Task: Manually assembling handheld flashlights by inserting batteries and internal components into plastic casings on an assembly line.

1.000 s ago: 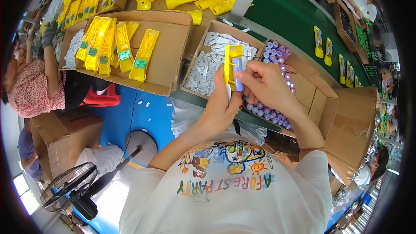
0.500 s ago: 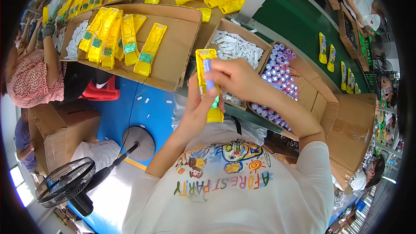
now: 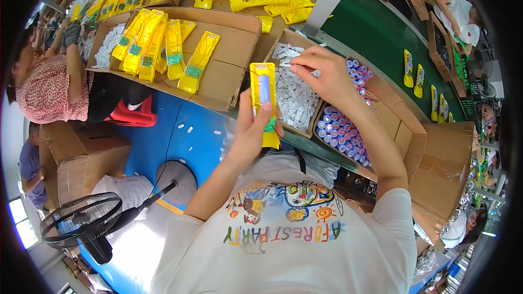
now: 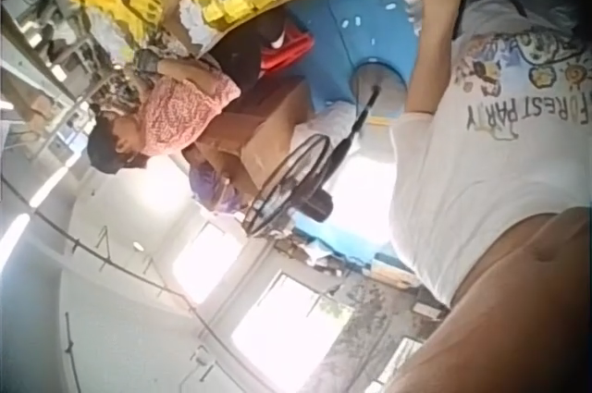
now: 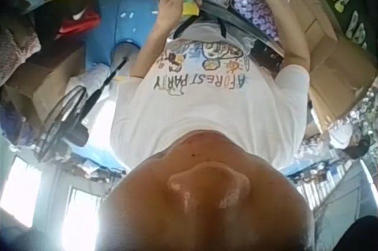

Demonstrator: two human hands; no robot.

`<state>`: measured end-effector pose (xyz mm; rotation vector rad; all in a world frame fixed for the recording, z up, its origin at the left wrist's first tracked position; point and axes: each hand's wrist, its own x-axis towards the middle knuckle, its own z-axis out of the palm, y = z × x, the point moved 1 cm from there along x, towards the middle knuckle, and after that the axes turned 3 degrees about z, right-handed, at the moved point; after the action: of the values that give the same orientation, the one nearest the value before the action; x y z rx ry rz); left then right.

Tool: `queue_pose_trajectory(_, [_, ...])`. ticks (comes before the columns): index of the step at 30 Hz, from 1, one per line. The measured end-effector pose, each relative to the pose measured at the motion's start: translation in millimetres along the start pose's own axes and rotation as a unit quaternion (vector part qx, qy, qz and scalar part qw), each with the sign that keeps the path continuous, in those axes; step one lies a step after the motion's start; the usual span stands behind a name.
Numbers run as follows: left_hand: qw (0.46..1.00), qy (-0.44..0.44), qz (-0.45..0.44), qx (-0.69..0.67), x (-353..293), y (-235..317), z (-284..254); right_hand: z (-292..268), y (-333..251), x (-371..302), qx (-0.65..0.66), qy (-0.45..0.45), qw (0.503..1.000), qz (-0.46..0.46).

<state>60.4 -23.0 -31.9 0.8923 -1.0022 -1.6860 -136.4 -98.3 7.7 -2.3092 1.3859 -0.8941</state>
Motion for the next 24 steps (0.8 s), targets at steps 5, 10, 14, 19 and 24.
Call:
queue_pose_trajectory(5, [0.999, -0.035, -0.029, 0.019, -2, 3, 11, -4, -28, -4, 0.265, -0.023, 0.948, 0.175])
queue_pose_trajectory(10, [0.995, -0.087, -0.019, 0.041, -2, 5, 15, -8, -30, -8, 0.194, -0.006, 0.964, 0.179])
queue_pose_trajectory(14, [0.989, -0.144, -0.008, -0.005, -2, 4, 24, -12, -21, -11, 0.137, 0.083, 0.983, 0.091])
queue_pose_trajectory(19, [0.991, -0.131, -0.011, 0.028, 10, -2, 45, -37, -5, -26, 0.090, 0.026, 0.988, 0.119])
queue_pose_trajectory(24, [0.980, -0.141, -0.026, 0.141, 19, -3, 52, -49, -9, -30, 0.332, -0.099, 0.893, 0.287])
